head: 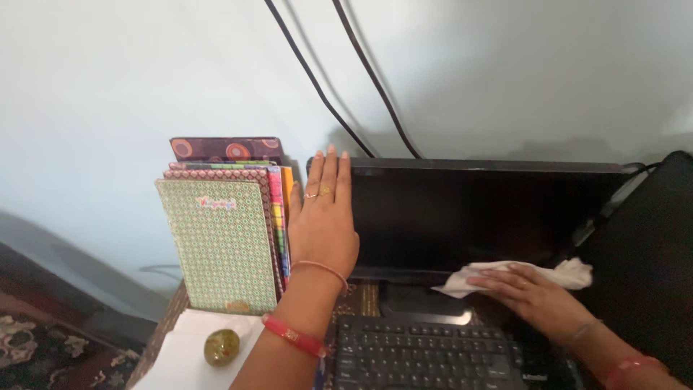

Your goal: The person wipes a desk surface and several items using a white cloth. They clean a pen holder, a computer monitor, a keyboard, and a mouse, then wipe a notebook and a tied package on the desk.

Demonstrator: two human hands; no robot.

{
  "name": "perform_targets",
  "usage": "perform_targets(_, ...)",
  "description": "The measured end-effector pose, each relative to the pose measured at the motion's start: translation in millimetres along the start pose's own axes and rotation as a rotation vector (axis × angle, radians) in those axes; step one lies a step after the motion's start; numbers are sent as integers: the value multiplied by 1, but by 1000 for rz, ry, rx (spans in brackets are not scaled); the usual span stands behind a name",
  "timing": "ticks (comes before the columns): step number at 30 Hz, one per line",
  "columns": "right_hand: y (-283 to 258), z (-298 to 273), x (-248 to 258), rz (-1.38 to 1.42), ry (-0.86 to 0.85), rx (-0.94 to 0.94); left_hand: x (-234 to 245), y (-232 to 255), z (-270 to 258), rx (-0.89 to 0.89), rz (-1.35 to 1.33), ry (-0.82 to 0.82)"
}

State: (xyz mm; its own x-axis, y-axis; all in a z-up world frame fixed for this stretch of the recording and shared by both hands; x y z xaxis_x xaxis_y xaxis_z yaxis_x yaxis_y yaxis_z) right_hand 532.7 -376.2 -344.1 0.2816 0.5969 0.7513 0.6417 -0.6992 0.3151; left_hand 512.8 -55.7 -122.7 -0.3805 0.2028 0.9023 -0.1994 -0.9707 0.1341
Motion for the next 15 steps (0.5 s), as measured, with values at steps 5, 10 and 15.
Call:
perform_targets(5,-3,-16,-26,-78,19,-170,-8,24,-42,-28,-40,9)
perform_targets(10,-44,-4,-16,286,295,-57,-83,46,-99,94,-243,-324)
perform_targets(15,-83,53,-7,709,196,-2,-175,35,-166,349,-231,-801)
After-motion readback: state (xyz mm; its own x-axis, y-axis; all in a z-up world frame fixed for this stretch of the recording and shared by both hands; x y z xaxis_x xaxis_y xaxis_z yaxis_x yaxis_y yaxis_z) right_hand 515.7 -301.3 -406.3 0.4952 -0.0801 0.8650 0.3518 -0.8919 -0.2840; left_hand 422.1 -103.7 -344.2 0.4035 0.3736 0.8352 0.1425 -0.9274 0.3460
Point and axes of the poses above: each hand's wrist, its own z-axis towards the middle knuckle, its own x-axis out of the back of the hand, y = z × x, the point moved 8 cm from there along z, towards the middle knuckle, and after that the axes turned 15 degrees about -y, right-handed, at the moved point
